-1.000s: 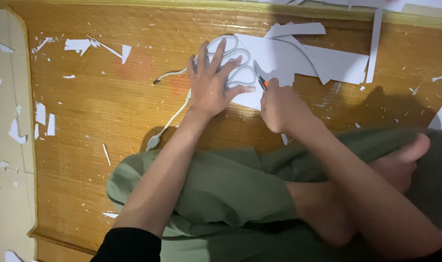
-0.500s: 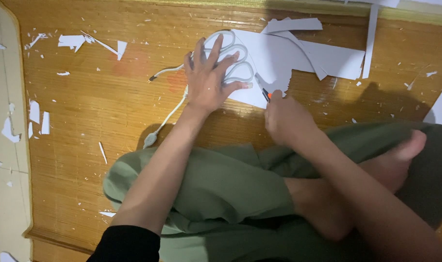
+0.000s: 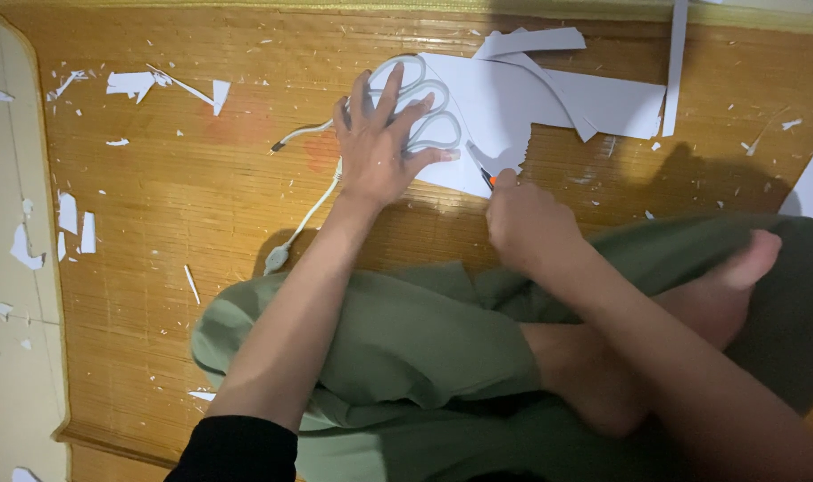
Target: The person is using a utility knife to carefully trim away excess white foam material from around a flexible LED strip that has been glued into a specific pattern on a backing.
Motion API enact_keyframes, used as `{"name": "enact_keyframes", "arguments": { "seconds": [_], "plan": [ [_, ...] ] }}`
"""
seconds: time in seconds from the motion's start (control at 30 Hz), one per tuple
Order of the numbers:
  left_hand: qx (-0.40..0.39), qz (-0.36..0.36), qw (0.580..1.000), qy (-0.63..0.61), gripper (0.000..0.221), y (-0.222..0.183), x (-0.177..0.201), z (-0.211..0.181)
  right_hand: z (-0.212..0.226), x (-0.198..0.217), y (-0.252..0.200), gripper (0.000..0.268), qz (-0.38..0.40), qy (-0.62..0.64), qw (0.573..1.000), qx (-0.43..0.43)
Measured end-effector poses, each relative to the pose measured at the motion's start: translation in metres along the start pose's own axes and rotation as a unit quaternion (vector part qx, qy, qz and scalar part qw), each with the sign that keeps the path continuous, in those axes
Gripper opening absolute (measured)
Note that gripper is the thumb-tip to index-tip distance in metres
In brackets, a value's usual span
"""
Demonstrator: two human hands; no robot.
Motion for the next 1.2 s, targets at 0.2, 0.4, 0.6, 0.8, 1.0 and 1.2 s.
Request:
{"name": "enact_keyframes", "arguments": {
  "seconds": [0.2, 0.4, 0.6, 0.8, 1.0, 1.2],
  "plan": [
    [-0.009, -0.003, 1.0, -0.014, 0.078, -0.001, 0.005, -0.003, -0.017, -0.016, -0.001, 0.027, 0.006, 0.022, 0.999, -0.042],
    [-0.035, -0.047, 0.998, -0.019, 0.072, -0.003, 0.012, -0.006, -0.028, 0.023, -0.009, 0.031, 0.113, 0.074, 0.988, -0.07],
    [-0.037, -0.098, 0.993, -0.059, 0.05, -0.001, 0.026, -0.013, -0.04, 0.072, 0.031, 0.037, -0.097, 0.239, 0.965, -0.033],
    [-0.041, -0.075, 0.99, -0.108, 0.071, 0.002, 0.016, -0.009, -0.046, 0.054, 0.086, 0.03, -0.041, 0.269, 0.959, -0.079],
    [-0.084, 0.007, 0.992, -0.096, 0.1, 0.001, 0.002, -0.014, -0.029, 0.045, 0.064, 0.022, 0.036, 0.236, 0.968, -0.081],
    [-0.026, -0.081, 0.991, -0.099, 0.077, 0.003, 0.027, -0.008, -0.034, 0.056, 0.063, 0.029, -0.101, 0.199, 0.974, -0.041]
  ]
}}
Point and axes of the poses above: each hand's wrist, its own y-axis towards the middle knuckle, its own x-axis out of the back of the hand, z = x × y, the point moved 9 cm from there along y, towards the middle knuckle, and after that the axes turned 1 degree about -x, right-handed, at the moved point
